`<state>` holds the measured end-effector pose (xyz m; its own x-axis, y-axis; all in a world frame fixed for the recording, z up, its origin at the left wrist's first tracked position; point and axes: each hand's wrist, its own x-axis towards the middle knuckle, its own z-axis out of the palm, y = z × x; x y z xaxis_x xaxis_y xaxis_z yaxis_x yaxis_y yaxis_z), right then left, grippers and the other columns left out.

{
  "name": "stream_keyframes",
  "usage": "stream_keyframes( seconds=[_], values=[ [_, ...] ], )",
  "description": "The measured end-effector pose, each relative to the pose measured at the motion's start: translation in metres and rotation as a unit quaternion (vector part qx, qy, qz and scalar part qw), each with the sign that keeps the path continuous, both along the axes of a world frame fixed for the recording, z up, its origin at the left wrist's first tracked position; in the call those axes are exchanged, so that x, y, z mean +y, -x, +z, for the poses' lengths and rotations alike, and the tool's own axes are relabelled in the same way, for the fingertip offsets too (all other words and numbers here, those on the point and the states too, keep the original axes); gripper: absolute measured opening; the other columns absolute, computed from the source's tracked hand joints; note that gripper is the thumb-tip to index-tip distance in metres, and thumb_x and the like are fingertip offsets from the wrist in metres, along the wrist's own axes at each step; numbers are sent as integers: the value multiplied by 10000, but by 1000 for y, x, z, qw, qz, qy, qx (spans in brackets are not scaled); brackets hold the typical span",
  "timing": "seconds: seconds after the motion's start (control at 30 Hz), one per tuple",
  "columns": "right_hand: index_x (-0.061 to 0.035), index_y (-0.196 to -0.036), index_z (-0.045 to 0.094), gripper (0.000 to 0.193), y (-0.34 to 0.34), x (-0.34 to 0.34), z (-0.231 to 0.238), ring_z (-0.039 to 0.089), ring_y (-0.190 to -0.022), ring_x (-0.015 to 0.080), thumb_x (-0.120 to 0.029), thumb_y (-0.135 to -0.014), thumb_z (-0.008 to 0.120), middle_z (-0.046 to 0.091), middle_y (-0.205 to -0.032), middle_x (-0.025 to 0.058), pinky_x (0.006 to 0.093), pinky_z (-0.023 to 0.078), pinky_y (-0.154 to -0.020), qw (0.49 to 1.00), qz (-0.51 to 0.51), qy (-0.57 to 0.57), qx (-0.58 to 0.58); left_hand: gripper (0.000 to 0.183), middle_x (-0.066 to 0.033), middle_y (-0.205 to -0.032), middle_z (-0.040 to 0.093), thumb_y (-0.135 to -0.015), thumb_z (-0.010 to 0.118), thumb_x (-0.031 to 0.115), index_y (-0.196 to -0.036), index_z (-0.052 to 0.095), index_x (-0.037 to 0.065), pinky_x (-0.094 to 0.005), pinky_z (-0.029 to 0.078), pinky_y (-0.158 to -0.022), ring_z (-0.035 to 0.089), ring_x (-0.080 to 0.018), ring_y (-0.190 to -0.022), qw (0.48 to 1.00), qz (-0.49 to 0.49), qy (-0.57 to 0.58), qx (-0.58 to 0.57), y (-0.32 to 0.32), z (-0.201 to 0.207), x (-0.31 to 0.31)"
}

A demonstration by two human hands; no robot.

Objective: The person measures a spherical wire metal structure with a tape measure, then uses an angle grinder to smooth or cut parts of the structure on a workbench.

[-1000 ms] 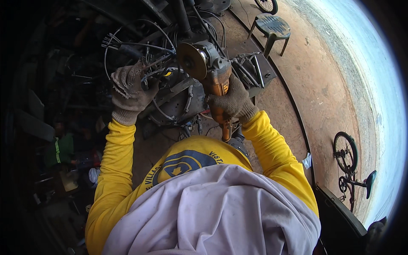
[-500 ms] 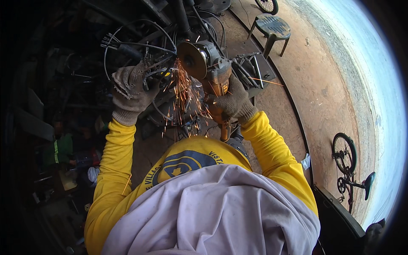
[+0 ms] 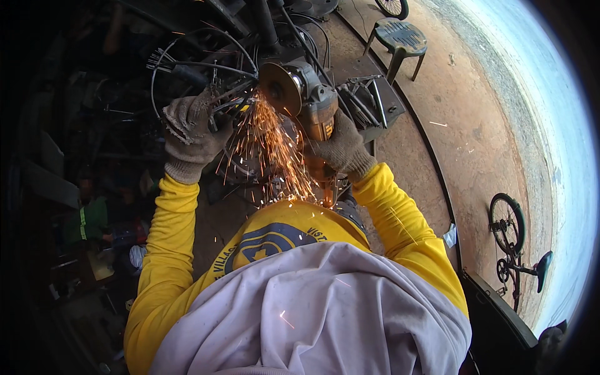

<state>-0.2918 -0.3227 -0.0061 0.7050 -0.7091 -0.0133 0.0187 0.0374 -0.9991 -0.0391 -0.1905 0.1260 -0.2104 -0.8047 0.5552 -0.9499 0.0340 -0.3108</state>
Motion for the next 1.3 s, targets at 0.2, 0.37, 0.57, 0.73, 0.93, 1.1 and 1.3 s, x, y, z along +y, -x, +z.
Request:
stream_keyframes(
  seconds=[0.2, 0.37, 0.57, 0.73, 0.93, 1.1, 1.3],
  values=[
    [-22, -1323, 550, 778, 3, 6, -14, 671, -1072, 218, -204, -652, 901, 690, -1184, 101, 363, 527, -970, 998, -4, -45, -35, 610, -80, -1028, 632, -651, 864, 250, -1197, 647, 83, -456, 499, -830, 622, -295, -931, 1000, 13, -5, -7, 0, 2, 3],
    [-22, -1324, 541, 722, 12, 1, -39, 693, -1005, 221, -158, -692, 863, 697, -1145, 109, 379, 556, -927, 994, -4, -71, -85, 603, -81, -1005, 644, -660, 863, 260, -1188, 647, 63, -458, 508, -828, 629, -290, -914, 999, 33, 2, -19, 11, 21, 0],
    [-15, -1310, 539, 655, 29, -8, -31, 706, -971, 231, -117, -729, 823, 706, -1105, 112, 372, 578, -883, 990, -50, -75, -106, 586, -103, -976, 660, -722, 852, 281, -1192, 628, 13, -373, 558, -777, 670, -253, -859, 991, 89, -29, 100, 60, 60, 13],
    [-3, -1299, 550, 625, 42, -26, -22, 708, -968, 231, -133, -749, 816, 712, -1087, 117, 374, 579, -880, 995, -4, -62, -72, 641, -150, -1054, 654, -723, 862, 305, -1224, 604, -1, -393, 569, -829, 675, -305, -947, 980, 145, -21, 137, 74, 1, 36],
    [-6, -1339, 529, 694, 49, -76, -46, 701, -971, 215, -136, -726, 828, 710, -1079, 110, 368, 574, -877, 986, 147, -54, -59, 720, -182, -1190, 630, -752, 829, 431, -1267, 575, -4, -461, 547, -897, 629, -371, -1078, 949, 218, -52, 224, 110, -76, 27],
    [-10, -1305, 554, 698, 42, -106, -62, 696, -968, 196, -173, -702, 865, 708, -1088, 100, 357, 570, -881, 970, 237, -51, 8, 711, -172, -1184, 639, -752, 821, 456, -1256, 593, 9, -467, 543, -904, 637, -359, -1067, 904, 326, -53, 272, 129, -110, 27],
    [-5, -1351, 533, 689, 37, -123, -89, 690, -1025, 205, -121, -734, 816, 695, -1170, 112, 373, 556, -939, 938, 330, -105, 15, 667, -117, -1126, 650, -724, 832, 495, -1207, 637, 79, -463, 559, -799, 651, -299, -979, 903, 391, -8, 177, 145, -136, 22]
  ],
)
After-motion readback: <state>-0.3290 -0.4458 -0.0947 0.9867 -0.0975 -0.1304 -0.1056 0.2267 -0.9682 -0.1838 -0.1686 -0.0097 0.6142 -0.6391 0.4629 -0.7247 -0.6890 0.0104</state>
